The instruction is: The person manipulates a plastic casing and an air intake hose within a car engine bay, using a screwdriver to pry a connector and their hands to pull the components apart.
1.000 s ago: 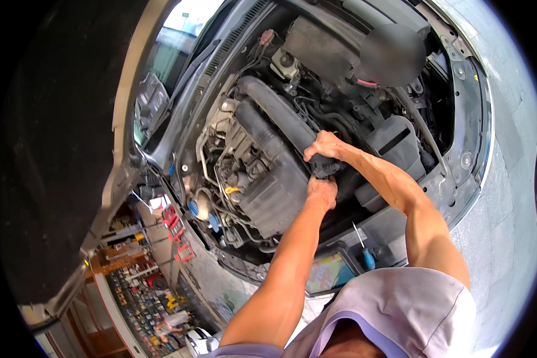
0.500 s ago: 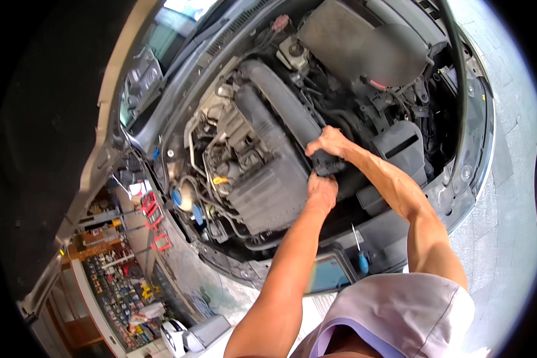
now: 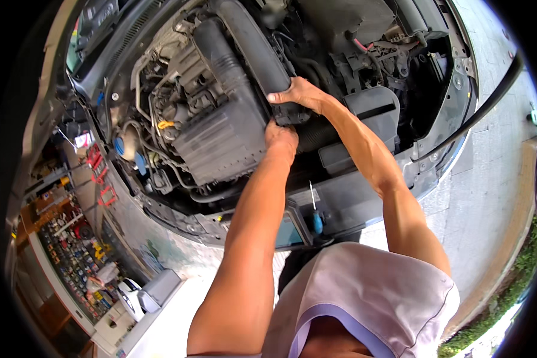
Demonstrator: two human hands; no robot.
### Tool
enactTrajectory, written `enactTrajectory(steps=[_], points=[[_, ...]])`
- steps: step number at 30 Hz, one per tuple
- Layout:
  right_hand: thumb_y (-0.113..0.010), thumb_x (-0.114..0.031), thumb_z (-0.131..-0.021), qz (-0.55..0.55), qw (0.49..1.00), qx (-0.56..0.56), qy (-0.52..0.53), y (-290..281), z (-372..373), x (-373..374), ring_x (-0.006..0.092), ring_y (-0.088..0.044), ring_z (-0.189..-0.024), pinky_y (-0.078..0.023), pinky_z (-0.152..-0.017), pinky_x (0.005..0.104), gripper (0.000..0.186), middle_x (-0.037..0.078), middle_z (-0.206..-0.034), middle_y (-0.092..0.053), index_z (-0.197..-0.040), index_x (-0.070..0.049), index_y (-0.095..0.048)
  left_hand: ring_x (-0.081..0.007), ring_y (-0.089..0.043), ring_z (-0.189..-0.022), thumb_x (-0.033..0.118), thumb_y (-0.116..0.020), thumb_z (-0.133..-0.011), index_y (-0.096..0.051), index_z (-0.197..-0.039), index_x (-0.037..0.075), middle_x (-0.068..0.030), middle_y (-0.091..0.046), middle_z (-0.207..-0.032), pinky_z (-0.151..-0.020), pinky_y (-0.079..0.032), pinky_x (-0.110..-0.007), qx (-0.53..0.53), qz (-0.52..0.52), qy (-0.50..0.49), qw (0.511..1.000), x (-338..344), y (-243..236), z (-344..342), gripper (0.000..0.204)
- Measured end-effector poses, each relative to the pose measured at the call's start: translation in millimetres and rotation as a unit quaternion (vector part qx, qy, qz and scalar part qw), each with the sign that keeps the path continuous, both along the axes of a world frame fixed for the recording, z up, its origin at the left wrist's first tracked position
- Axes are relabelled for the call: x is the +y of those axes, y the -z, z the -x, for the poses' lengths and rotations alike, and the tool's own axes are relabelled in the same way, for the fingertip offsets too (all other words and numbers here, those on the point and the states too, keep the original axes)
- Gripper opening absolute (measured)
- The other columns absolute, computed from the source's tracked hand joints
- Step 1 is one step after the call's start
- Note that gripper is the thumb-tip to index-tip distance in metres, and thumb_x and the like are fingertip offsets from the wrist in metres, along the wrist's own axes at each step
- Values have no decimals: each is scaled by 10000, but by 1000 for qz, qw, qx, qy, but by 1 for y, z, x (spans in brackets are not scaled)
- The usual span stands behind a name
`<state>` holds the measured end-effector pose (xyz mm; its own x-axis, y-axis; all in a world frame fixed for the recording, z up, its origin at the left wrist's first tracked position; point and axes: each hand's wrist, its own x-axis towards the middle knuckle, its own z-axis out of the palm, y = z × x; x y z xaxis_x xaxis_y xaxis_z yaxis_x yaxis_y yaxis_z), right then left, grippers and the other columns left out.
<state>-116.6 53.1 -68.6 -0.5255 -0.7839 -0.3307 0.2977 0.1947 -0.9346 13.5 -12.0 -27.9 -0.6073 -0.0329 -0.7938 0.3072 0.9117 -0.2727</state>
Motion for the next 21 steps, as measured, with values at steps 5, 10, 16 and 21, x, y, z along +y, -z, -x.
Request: enactTrajectory(steps=[5, 10, 16, 21], points=[[-961, -317, -715, -24, 993, -106, -36, -7, -5, 1, 196, -659, -971, -517, -932, 329, 685, 85, -1057, -702, -1202, 62, -665, -144, -351, -1514, 307, -469, -1071, -503, -1527, 102, -8, -510, -1572, -1258, -221, -345, -28, 13, -43, 999, -3, 25, -7, 501], [-943, -400, -712, -14, 995, -97, -31, -22, -19, -12, 211, -685, -972, -530, -900, 341, 712, 129, -1069, -722, -1179, 79, -696, -176, -360, -1506, 349, -424, -1081, -546, -1481, 93, -43, -497, -1576, -1251, -242, -320, -43, 209, 321, 923, -28, 96, -39, 490], [-962, -360, -695, -10, 996, -89, -11, -4, -9, 8, 200, -675, -970, -540, -910, 336, 656, 110, -1035, -707, -1137, 39, -686, -174, -350, -1509, 356, -401, -1087, -508, -1522, 122, -40, -466, -1603, -1250, -235, -315, -66, -9, -9, 998, 6, 19, 11, 506], [-914, -227, -678, -47, 997, -55, 12, -16, -1, -11, 214, -696, -802, -580, -777, 330, 468, 112, -923, -713, -1006, 42, -716, -153, -337, -1510, 315, -454, -1074, -501, -1519, 123, 16, -447, -1610, -1250, -242, -354, -77, -3, 0, 997, 1, 4, 6, 487]])
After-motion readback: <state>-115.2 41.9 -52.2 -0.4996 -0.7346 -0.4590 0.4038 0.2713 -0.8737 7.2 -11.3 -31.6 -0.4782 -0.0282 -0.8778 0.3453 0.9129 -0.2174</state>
